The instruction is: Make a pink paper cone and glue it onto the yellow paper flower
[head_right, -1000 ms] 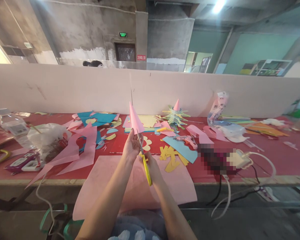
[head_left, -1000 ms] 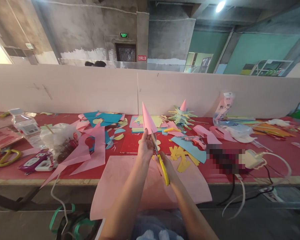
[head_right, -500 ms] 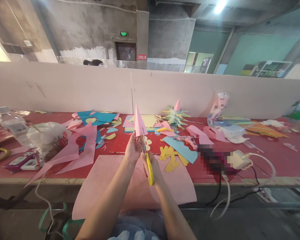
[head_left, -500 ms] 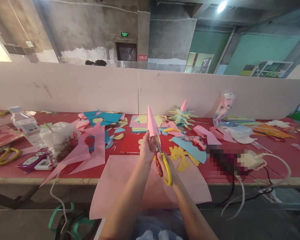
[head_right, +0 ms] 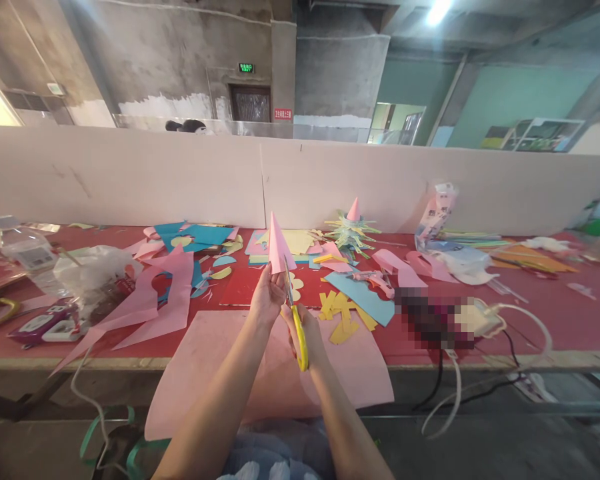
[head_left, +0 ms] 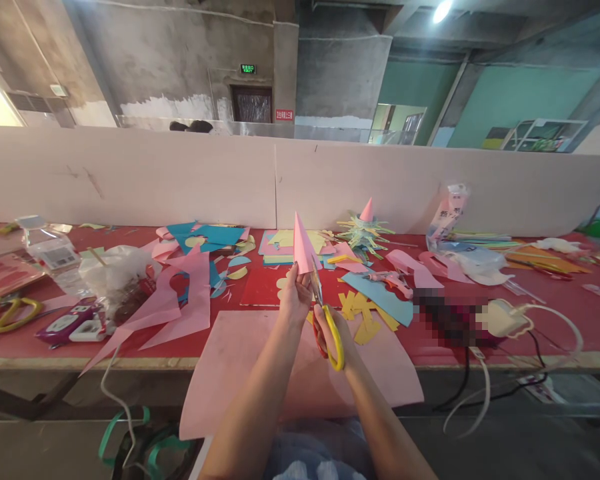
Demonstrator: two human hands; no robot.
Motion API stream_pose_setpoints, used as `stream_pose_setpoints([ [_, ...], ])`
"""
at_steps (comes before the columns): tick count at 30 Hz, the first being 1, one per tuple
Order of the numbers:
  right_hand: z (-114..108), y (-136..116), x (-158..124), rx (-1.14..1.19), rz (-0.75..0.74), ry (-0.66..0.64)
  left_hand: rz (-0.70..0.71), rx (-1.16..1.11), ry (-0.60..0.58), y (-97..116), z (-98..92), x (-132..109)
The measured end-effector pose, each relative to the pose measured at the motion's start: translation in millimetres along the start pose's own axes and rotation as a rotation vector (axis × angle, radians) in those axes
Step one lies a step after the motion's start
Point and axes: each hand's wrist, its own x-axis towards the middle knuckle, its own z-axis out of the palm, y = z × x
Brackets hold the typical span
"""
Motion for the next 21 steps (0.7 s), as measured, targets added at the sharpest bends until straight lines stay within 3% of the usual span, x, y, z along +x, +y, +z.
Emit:
stream_pose_setpoints([
  [10,-2.5,8.5,5.0,-0.122,-0.095,0.072,-0.033,0.007,-0.187,-7.4,-0.9,-6.2],
  [15,-4.1,19.2,12.8,-0.22,-0.17,0.177,-0.071,0.063,-0.178,-8.8,2.9,-11.4],
  [21,-1.5,26.7,18.9,-0.224,-0.228,0.167,-0.05,0.062,-0.105,-1.1,8.0,-5.3],
])
